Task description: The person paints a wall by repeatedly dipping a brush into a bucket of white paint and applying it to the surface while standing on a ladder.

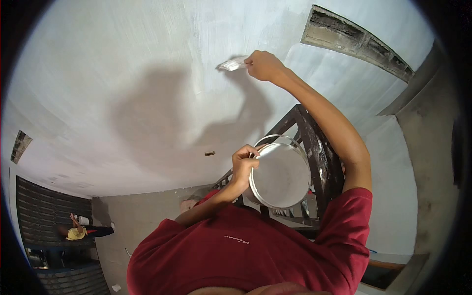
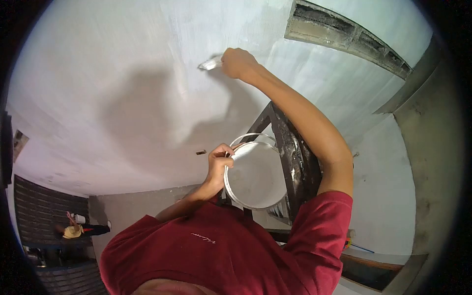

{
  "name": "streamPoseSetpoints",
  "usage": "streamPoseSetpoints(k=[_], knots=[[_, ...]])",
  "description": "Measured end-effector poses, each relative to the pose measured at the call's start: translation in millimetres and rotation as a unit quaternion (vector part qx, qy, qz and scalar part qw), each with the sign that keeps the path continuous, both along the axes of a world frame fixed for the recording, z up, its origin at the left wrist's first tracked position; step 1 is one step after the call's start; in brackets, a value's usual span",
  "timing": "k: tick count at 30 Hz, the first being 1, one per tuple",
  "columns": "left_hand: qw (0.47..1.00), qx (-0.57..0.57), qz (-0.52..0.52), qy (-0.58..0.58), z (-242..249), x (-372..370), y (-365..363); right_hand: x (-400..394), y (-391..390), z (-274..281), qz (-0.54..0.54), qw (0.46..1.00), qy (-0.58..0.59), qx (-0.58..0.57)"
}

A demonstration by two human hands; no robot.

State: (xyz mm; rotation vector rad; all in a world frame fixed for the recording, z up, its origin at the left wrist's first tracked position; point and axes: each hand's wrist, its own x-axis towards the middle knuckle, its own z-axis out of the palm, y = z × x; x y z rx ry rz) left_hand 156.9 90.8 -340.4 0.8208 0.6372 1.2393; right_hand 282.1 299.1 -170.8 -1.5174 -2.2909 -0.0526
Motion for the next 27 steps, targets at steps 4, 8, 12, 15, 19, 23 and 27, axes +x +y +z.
streamPoseSetpoints(k=[4, 8, 12, 15, 19, 23, 27], knots=[[0.999, 0.006, -0.030, 0.011, -4, 3, 8, 9, 29, 62, -0.036, 0.994, 0.038, 0.093], [0.999, -0.001, -0.041, 0.035, -3, 1, 9, 17, -5, 153, -0.010, 0.960, 0.120, 0.253], [0.996, 0.012, -0.076, 0.045, 10, 0, 3, 22, -2, 150, -0.046, 0.938, 0.077, 0.334], [0.993, 0.021, -0.103, 0.051, 10, 1, 4, 15, 13, 81, -0.106, 0.958, 0.001, 0.264], [0.990, 0.056, -0.106, 0.080, 5, 3, 6, 7, 0, 16, -0.099, 0.984, -0.019, 0.146], [0.986, 0.074, -0.131, 0.075, 8, -1, 5, 37, 3, 15, -0.102, 0.994, -0.019, 0.025], [0.979, 0.060, -0.178, 0.079, 7, -3, 7, 70, 28, 78, -0.147, 0.987, -0.018, 0.068]])
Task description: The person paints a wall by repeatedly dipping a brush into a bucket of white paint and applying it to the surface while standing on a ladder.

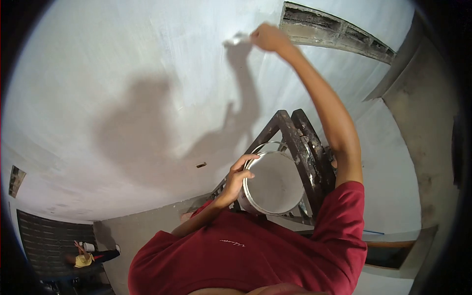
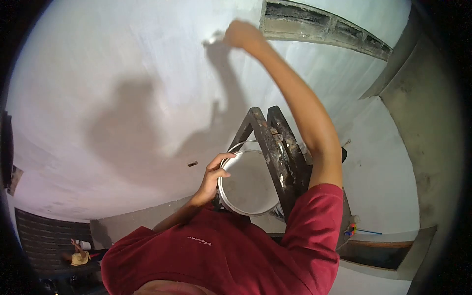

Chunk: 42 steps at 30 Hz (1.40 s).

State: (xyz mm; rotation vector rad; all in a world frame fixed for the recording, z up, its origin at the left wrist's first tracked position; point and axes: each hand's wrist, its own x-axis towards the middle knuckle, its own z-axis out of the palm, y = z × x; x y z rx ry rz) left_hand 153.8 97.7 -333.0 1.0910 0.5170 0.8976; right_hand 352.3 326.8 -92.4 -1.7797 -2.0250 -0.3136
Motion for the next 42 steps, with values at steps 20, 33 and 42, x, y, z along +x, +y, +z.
streamPoseSetpoints(k=[20, 33, 42], knots=[[0.986, 0.008, -0.152, 0.068, 9, -33, 22, 6, -13, -51, 0.039, 0.999, 0.027, -0.015], [0.972, 0.165, -0.118, 0.122, -1, -34, 28, 11, -36, 90, -0.007, 0.947, 0.096, 0.306], [0.975, 0.190, -0.059, 0.094, -10, -28, 19, 7, -18, -61, -0.030, 0.993, 0.035, -0.110]])
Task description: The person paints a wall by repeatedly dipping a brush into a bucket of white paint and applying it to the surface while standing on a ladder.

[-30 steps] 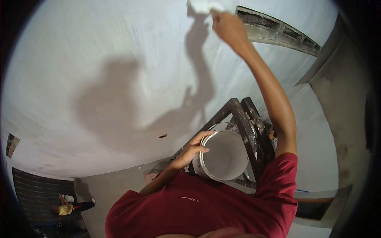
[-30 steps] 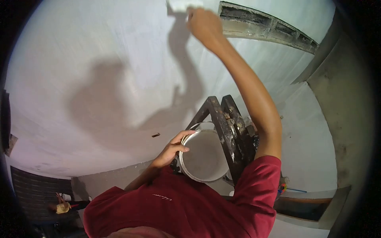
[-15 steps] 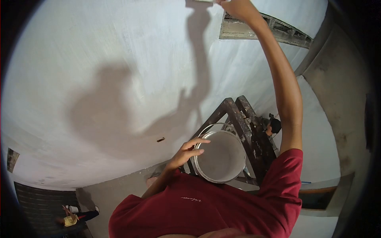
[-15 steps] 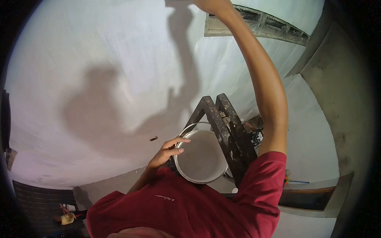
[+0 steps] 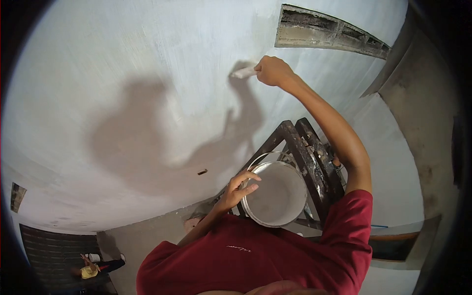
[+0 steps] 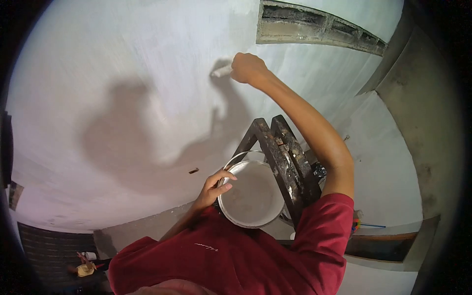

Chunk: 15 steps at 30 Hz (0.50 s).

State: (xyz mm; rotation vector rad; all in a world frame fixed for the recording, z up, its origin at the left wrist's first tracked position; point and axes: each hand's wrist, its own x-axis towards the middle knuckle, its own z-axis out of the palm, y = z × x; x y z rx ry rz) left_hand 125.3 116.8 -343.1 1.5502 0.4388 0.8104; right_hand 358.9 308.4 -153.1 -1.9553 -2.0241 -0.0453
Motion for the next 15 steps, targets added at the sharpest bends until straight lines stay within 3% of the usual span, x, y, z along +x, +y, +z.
streamPoseSetpoints(k=[1, 3, 4, 5, 6, 7, 8, 10, 13, 15], knots=[[1.000, -0.008, 0.000, -0.003, -2, 0, -1, 0, 7, 9, 0.008, 0.999, -0.021, -0.027], [1.000, -0.023, 0.008, -0.013, -8, 0, 0, -1, 30, 40, 0.015, 0.998, -0.041, 0.048], [1.000, -0.019, 0.013, -0.017, -8, 1, -1, -5, 26, 75, 0.031, 0.996, -0.029, 0.079], [1.000, -0.015, 0.016, -0.020, -6, 2, 0, -15, 11, 119, 0.065, 0.990, -0.096, 0.081], [1.000, -0.012, 0.018, -0.022, -6, 2, -1, -7, 19, 140, 0.117, 0.972, -0.120, 0.164], [0.999, 0.000, 0.026, -0.024, -8, 2, -2, 7, 34, 148, 0.121, 0.974, 0.025, 0.188], [0.999, 0.013, 0.033, -0.027, -11, 3, -1, -28, -13, 187, 0.028, 0.987, -0.002, 0.156], [0.999, 0.014, 0.033, -0.026, -10, 6, 0, -29, -28, 198, 0.077, 0.953, 0.015, 0.294], [1.000, -0.012, 0.020, -0.011, -8, 1, -1, -20, -6, 188, 0.016, 0.896, 0.015, 0.444], [1.000, -0.007, 0.022, -0.017, -12, 2, 0, -17, -7, 157, -0.014, 0.930, -0.015, 0.366]])
